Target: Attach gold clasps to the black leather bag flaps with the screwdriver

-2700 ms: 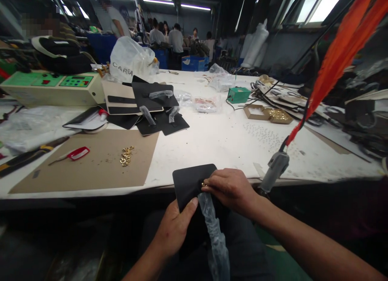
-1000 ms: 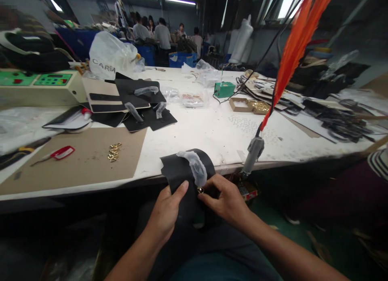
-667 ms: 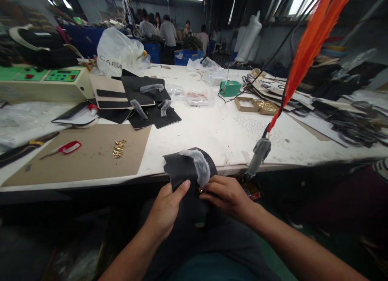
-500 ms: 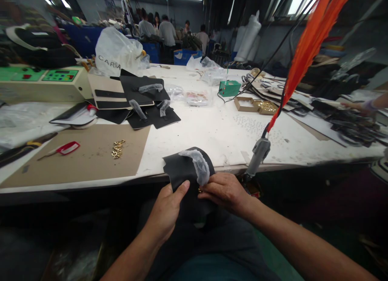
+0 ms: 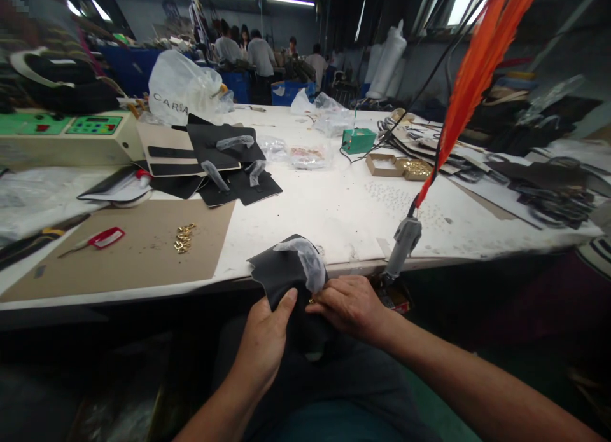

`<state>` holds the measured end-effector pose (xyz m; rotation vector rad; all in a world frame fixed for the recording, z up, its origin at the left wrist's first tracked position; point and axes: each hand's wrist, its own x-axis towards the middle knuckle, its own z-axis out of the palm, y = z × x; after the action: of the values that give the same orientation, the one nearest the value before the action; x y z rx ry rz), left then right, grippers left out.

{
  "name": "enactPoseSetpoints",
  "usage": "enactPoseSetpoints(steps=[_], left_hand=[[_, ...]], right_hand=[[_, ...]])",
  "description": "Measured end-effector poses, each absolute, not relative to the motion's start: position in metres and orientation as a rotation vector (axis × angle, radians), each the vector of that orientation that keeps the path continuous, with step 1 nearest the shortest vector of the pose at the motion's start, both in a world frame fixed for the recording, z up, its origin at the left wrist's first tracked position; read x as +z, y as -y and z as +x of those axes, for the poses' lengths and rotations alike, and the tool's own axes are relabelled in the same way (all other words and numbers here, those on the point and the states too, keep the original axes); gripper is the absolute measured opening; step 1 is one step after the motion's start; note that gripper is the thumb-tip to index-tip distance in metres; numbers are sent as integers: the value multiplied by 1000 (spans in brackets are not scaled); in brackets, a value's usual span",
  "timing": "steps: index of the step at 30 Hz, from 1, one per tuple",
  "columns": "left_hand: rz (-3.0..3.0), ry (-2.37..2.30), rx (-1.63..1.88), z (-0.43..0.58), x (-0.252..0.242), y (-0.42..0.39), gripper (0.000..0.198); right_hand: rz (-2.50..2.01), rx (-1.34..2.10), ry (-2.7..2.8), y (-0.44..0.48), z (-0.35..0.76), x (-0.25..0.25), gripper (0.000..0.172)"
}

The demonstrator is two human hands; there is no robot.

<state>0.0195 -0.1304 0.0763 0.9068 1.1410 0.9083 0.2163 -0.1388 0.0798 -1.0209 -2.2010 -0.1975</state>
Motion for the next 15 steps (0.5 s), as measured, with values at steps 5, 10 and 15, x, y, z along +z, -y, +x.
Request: enactPoseSetpoints(steps=[5, 10, 15], left_hand=[[1117, -1262, 984, 19, 74, 133, 58], [1313, -1362, 964, 18, 74, 134, 55], [1332, -1414, 1027, 19, 78, 140, 57]], right_hand=[[-1093, -187, 2126, 141, 210, 76, 37], [-1155, -127, 2065, 144, 202, 75, 38], [-1222, -55, 1929, 149, 196, 67, 34]])
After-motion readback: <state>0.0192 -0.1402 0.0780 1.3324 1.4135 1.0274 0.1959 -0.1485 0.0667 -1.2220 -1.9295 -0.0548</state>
